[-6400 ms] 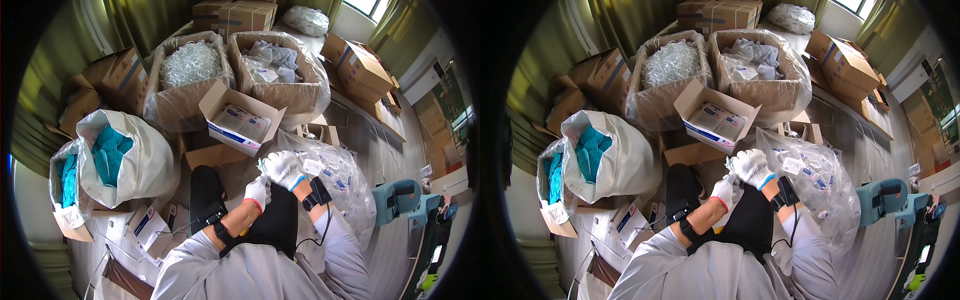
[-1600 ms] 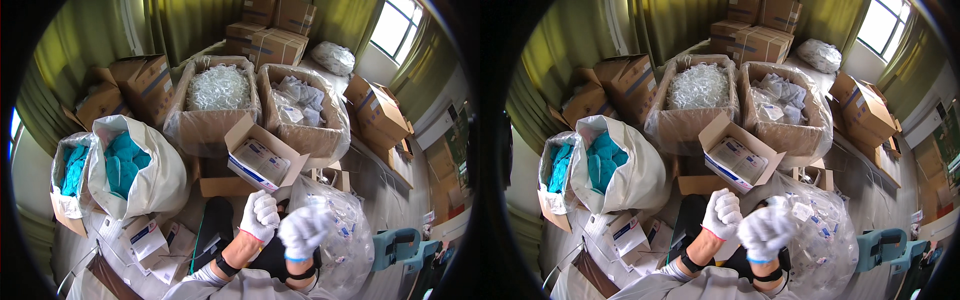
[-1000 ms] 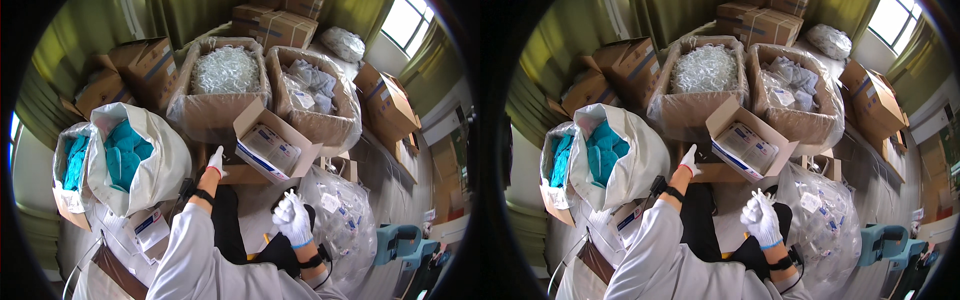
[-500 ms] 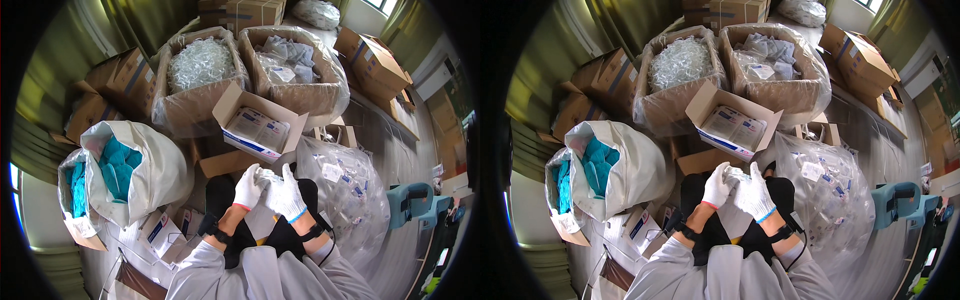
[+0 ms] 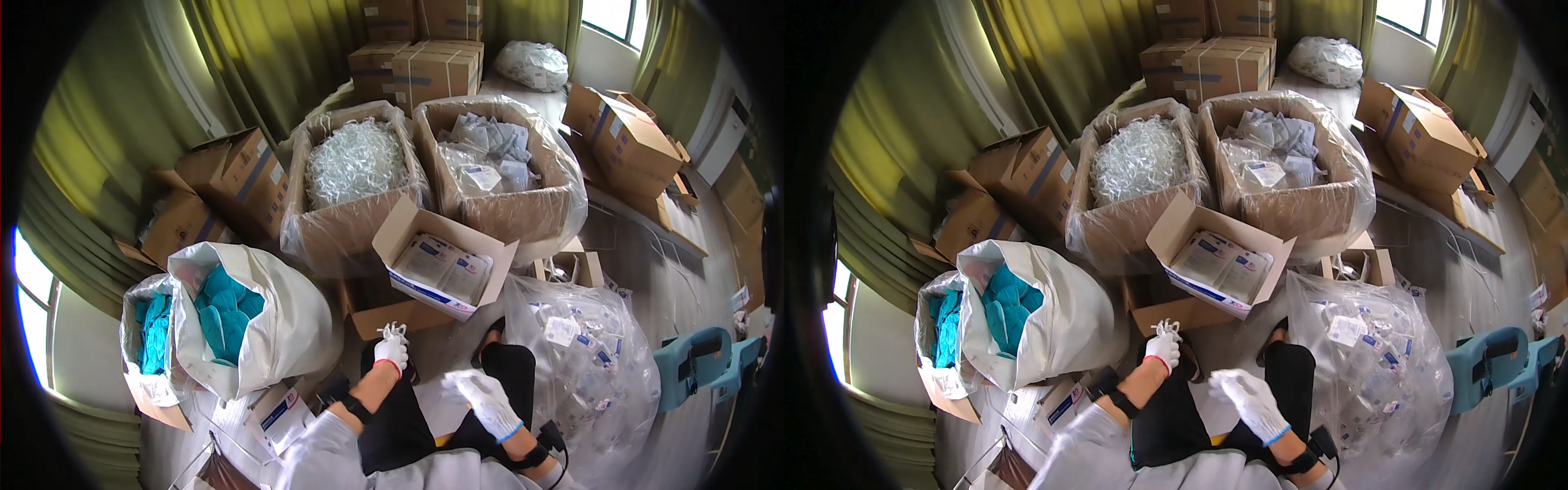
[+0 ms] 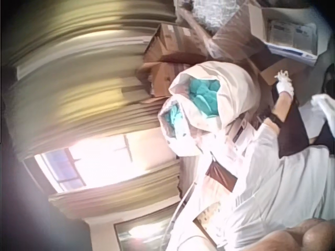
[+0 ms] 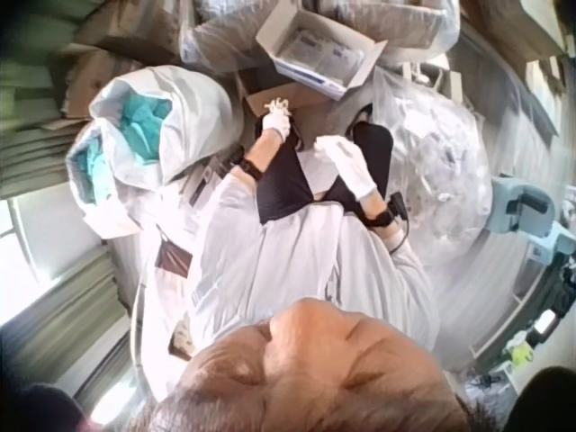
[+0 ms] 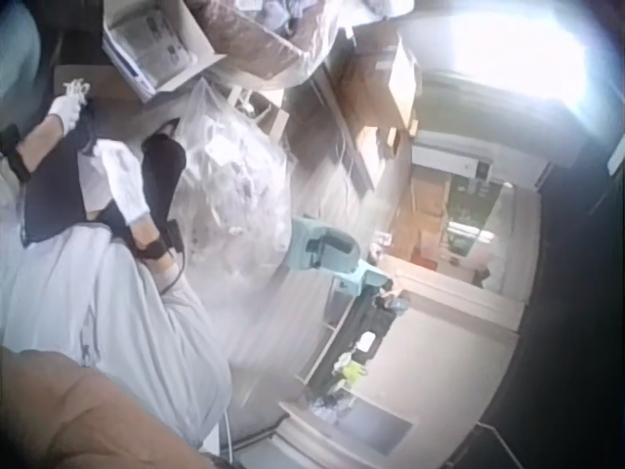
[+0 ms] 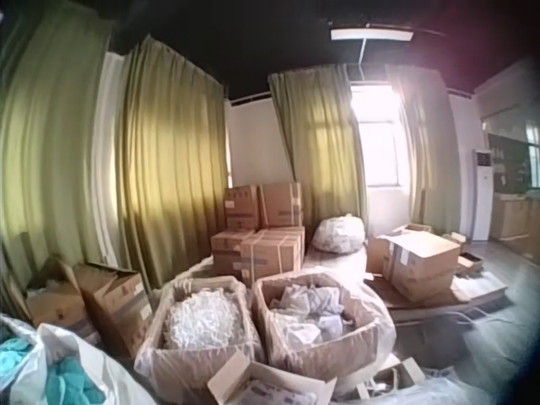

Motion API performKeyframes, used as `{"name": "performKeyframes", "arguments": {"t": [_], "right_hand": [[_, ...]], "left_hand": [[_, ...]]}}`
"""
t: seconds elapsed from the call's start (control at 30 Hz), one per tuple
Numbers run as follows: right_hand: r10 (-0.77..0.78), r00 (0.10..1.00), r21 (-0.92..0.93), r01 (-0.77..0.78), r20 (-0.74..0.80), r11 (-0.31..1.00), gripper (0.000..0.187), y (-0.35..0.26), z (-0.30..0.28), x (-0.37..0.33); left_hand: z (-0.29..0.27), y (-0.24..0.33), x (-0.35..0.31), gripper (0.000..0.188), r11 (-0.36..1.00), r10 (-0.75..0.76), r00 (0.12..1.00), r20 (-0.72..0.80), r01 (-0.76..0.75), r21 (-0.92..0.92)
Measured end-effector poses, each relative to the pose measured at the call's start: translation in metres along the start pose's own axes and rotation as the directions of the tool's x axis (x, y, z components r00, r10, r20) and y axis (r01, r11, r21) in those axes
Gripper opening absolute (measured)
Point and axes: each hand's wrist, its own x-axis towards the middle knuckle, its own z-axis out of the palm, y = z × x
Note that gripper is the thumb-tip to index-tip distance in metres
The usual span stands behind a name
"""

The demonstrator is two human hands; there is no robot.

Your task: The person places green masks and white elastic components into small boxes and plastic packets while surrounded by several cardboard boxes and large bags of materials.

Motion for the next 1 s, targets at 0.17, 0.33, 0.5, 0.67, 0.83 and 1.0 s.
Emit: {"name": "performKeyframes", "arguments": {"t": [0.17,0.33,0.5,0.67,0.83,1.0], "right_hand": [[0.128,0.952,-0.042,-0.145,-0.279,0.989,0.026,0.014,-0.038,-0.016],[0.148,0.932,0.109,-0.118,-0.331,0.987,0.028,0.029,-0.044,-0.023],[0.241,0.957,-0.035,-0.249,-0.161,0.968,0.026,0.037,-0.004,0.010],[0.186,0.958,-0.933,0.148,0.217,0.327,0.029,0.144,-0.023,0.063],[0.580,0.771,-0.965,0.230,0.262,0.129,0.037,0.224,-0.038,0.059],[0.720,0.640,-0.960,0.117,0.268,0.253,0.038,0.188,-0.035,0.075]], "left_hand": [[0.044,0.171,0.013,0.018,0.954,0.130,0.931,0.342,-0.211,0.211],[0.112,0.324,-0.016,0.025,0.896,0.444,0.850,0.284,-0.427,-0.124],[0.006,0.304,0.070,0.019,0.296,0.648,0.574,0.501,-0.796,0.528],[0.011,0.122,0.024,0.035,0.067,0.542,0.780,0.312,-0.410,0.910],[0.003,0.037,-0.006,0.040,0.491,0.456,0.878,0.145,-0.384,0.782],[0.059,0.065,-0.007,0.028,0.416,0.568,0.769,0.295,-0.577,0.703]]}}
